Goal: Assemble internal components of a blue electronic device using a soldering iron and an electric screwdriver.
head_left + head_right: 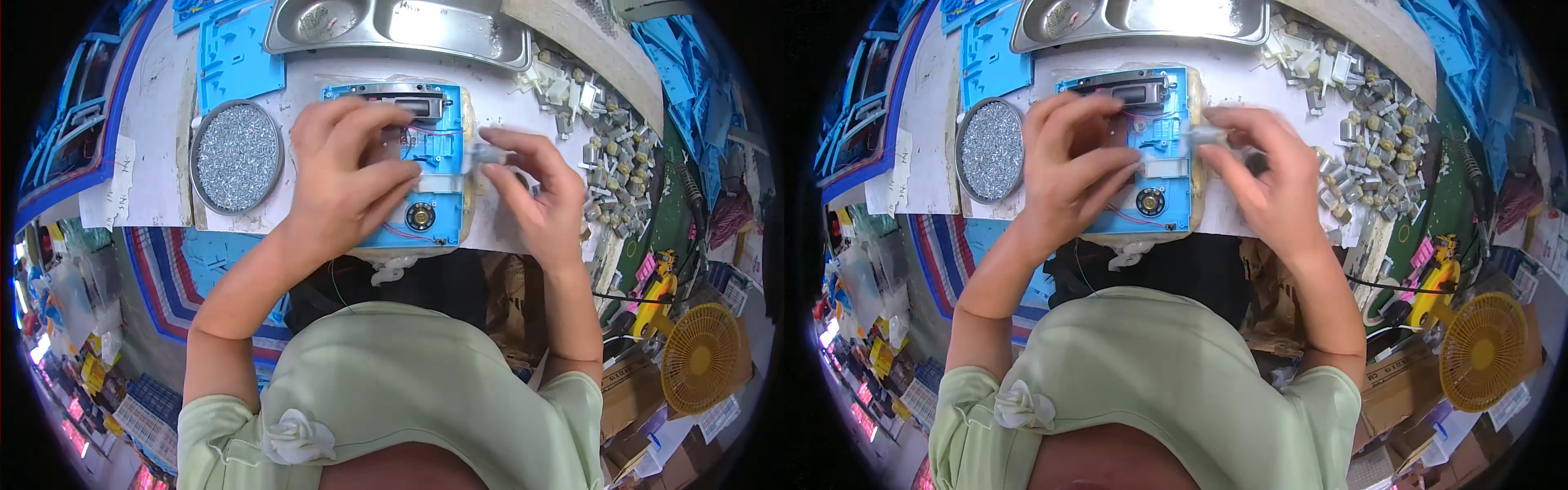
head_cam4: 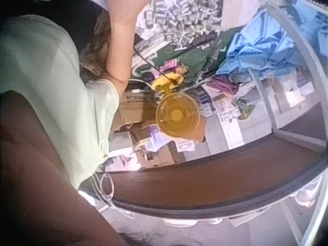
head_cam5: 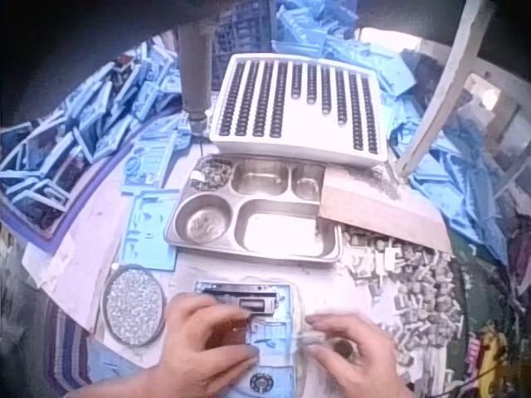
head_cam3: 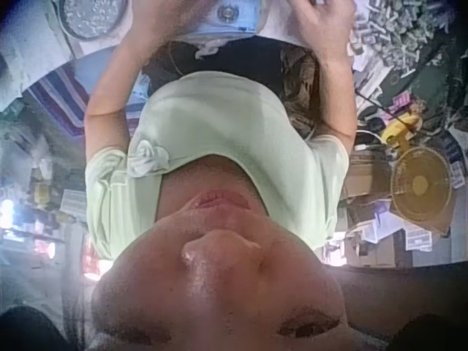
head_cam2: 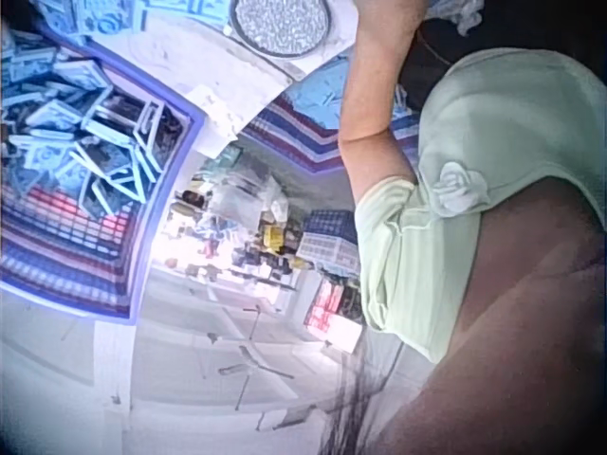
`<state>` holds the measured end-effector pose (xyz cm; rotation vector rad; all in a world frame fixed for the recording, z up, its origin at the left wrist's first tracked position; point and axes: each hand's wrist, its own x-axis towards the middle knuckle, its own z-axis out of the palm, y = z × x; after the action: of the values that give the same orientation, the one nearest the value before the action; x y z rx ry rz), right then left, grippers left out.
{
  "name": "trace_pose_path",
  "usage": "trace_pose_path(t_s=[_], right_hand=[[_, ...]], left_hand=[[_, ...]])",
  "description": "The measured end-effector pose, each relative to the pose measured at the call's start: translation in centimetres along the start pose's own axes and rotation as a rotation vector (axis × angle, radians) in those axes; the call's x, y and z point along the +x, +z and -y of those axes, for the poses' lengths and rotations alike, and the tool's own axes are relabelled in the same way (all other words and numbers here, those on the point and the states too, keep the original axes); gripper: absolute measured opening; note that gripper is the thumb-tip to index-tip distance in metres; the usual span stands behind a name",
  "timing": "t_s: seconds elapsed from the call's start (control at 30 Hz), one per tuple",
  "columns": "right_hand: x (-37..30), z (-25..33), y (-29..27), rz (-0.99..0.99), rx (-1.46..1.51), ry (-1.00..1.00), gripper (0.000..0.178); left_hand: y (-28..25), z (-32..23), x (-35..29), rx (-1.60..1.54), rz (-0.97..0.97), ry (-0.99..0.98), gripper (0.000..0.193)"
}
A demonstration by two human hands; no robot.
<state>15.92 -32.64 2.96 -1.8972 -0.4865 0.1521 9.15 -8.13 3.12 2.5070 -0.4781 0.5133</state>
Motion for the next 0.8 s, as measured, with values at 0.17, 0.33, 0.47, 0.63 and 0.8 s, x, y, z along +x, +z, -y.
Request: trace_pose_path(t_s=[0.17, 0.33, 0.47, 0.63, 0.8], right_hand=[[2.3, -0.6, 1.7, 0.079, -0.334, -0.263, 0.028], [2.8, -0.6, 2.4, 0.063, -0.444, -0.296, 0.027], [2.8, 0.4, 2.2, 0.113, -0.545, -0.306, 0.026], [3.4, 2.7, 2.1, 0.153, -0.878, -0.471, 0.024], [3.2, 3.0, 2.1, 0.13, -0.836, -0.418, 0.026]], left_hand=[[-0.6, -0.5, -2.4, 0.024, -0.037, -0.029, 0.035], [-0.2, -0.7, -2.7, -0.043, -0.075, -0.09, 0.033], [-0.3, -0.6, -2.7, -0.075, -0.066, -0.096, 0.03], [-0.4, -0.5, -2.9, -0.091, -0.056, -0.116, 0.03], [-1.6, -0.4, -3.3, -0.257, -0.06, -0.157, 0.035]])
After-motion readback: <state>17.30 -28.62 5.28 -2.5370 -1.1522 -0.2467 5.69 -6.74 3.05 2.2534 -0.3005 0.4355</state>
